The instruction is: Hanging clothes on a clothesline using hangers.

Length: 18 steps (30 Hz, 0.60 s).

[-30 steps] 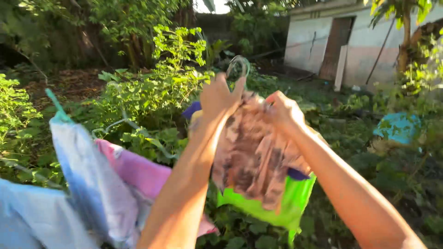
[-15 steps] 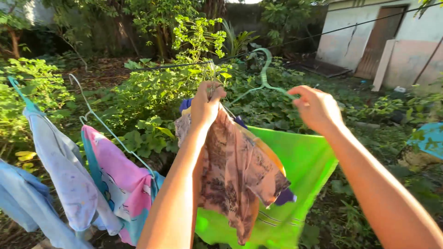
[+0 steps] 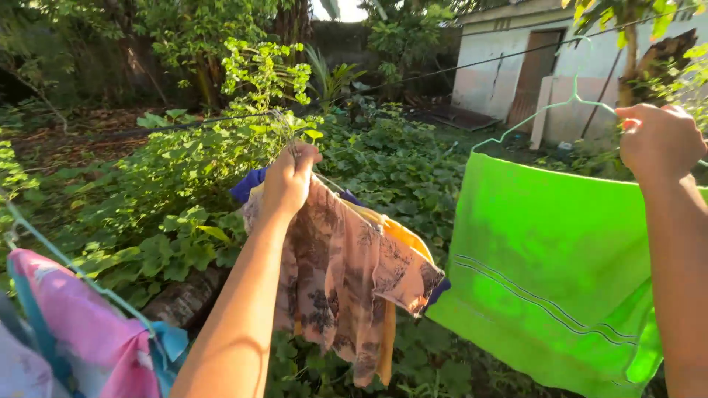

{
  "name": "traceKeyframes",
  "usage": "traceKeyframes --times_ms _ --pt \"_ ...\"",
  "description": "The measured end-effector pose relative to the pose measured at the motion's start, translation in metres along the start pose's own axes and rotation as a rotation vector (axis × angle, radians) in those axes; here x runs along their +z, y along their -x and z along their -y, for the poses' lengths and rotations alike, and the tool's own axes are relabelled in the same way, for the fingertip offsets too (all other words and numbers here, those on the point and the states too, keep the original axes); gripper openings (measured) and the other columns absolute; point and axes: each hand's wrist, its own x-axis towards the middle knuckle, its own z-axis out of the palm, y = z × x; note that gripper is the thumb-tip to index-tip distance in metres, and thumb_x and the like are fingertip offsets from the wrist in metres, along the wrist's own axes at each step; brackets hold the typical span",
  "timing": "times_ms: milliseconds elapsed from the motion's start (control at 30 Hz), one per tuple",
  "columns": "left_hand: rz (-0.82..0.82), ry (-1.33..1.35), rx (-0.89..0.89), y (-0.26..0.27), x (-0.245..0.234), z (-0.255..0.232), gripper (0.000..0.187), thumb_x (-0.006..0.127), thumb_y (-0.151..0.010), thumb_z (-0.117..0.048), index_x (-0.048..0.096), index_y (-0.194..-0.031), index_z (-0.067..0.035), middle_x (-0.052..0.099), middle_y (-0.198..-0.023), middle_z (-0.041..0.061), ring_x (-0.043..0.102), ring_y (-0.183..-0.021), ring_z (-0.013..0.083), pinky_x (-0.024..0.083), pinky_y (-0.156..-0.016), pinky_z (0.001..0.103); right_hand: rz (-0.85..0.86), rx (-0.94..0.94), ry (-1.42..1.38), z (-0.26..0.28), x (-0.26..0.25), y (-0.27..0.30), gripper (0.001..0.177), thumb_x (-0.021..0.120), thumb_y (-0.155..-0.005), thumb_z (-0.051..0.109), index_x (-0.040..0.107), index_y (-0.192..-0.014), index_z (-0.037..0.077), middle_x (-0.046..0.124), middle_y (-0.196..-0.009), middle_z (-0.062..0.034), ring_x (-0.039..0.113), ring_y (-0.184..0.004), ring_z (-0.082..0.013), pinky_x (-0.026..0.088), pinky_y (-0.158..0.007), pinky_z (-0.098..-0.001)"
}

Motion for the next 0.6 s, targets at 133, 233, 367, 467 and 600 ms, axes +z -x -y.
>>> traceKeyframes --times_ms 133,233,367,467,600 --pt "0.131 0.077 -0.139 -0.012 0.042 -0.02 0.023 0.056 -0.103 -0.025 0.066 -0.114 -0.008 0.079 -0.097 0.009 0.071 -0.071 0.022 0.054 -0.064 0.034 0.015 0.063 0.076 -0.044 0.028 -0.029 0.021 0.073 -0.098 0.022 0.082 -0.111 0.036 0.068 -0.102 -0.0069 0.068 -0.089 -0.0346 0.052 -0.074 -0.0471" --pt "0.143 0.063 0.001 -0.018 0.094 -0.022 0.022 0.055 -0.103 -0.024 0.067 -0.118 -0.012 0.079 -0.099 0.009 0.076 -0.082 0.0214 0.057 -0.072 0.033 0.006 0.093 0.083 -0.04 0.024 -0.032 0.019 0.073 -0.098 0.023 0.082 -0.108 0.037 0.069 -0.108 -0.0061 0.069 -0.09 -0.0339 0.053 -0.076 -0.0473" --pt "0.238 0.127 -0.05 -0.03 0.167 -0.053 0.025 0.057 -0.102 -0.026 0.067 -0.121 -0.014 0.079 -0.1 0.01 0.077 -0.086 0.026 0.058 -0.075 0.037 -0.007 0.105 0.045 -0.033 0.009 -0.022 0.028 0.069 -0.098 0.018 0.08 -0.115 0.037 0.071 -0.115 -0.0057 0.07 -0.095 -0.0336 0.054 -0.08 -0.0481" --pt "0.324 0.089 -0.103 -0.034 0.239 -0.052 0.027 0.057 -0.102 -0.029 0.069 -0.123 -0.017 0.078 -0.098 0.012 0.075 -0.09 0.0303 0.056 -0.079 0.041 -0.063 0.063 0.044 -0.054 0.028 -0.019 0.034 0.07 -0.095 0.019 0.081 -0.12 0.039 0.07 -0.117 -0.0102 0.069 -0.096 -0.0345 0.055 -0.078 -0.048" --pt "0.285 0.215 -0.04 -0.031 0.308 -0.066 0.031 0.057 -0.101 -0.033 0.065 -0.125 -0.015 0.077 -0.104 0.009 0.074 -0.092 0.031 0.056 -0.078 0.041 0.053 0.124 0.046 -0.043 0.012 -0.01 0.034 0.07 -0.093 0.022 0.079 -0.12 0.04 0.07 -0.109 -0.0081 0.069 -0.095 -0.0335 0.055 -0.079 -0.047"
